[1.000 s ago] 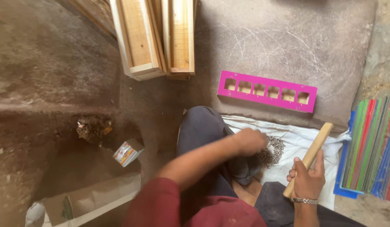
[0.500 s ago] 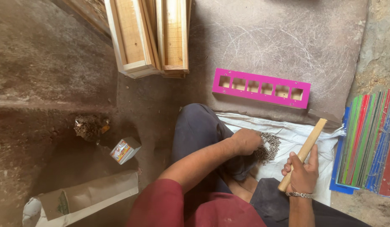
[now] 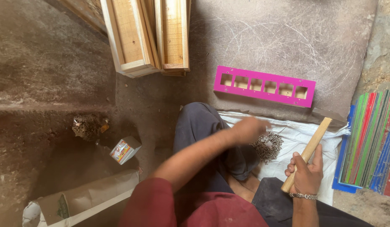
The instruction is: The person sits on the floor and assembles wooden frames by inserting colored plastic inserts into the frames and hammering nails into them. The person repeatedly picks up frames, aligns inserts, and uses a hammer to secure nails, stacking completed units nearby.
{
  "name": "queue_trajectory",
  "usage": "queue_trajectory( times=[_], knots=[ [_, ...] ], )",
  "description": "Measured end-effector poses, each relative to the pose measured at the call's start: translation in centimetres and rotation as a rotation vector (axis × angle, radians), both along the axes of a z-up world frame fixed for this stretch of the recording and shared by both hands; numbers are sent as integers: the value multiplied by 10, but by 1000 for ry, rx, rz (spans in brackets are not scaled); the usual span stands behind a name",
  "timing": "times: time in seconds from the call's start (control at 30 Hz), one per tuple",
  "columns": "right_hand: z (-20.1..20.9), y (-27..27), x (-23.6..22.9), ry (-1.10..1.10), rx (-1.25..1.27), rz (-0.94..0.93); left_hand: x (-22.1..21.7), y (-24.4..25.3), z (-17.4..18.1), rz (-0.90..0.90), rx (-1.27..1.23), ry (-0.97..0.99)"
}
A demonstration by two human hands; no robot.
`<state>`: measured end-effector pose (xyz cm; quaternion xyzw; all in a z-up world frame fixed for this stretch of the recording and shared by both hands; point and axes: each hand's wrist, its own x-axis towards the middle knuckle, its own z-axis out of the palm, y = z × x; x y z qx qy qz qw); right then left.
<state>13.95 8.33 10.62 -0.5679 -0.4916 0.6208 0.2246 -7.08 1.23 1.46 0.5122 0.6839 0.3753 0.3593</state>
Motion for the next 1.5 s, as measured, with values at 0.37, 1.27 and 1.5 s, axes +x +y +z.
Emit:
queue_trajectory(
  times=[0.37,1.27,1.5],
  knots=[
    [5,-2,-2,-14,-12,-5,-168,-20,32,746,184,80],
    [33,-40,-69,-245,1009,709,-164,-14,14,614,203,320],
    [39,-48,-123,-376,621,656,-166,-13,7,626,275,334]
  ],
)
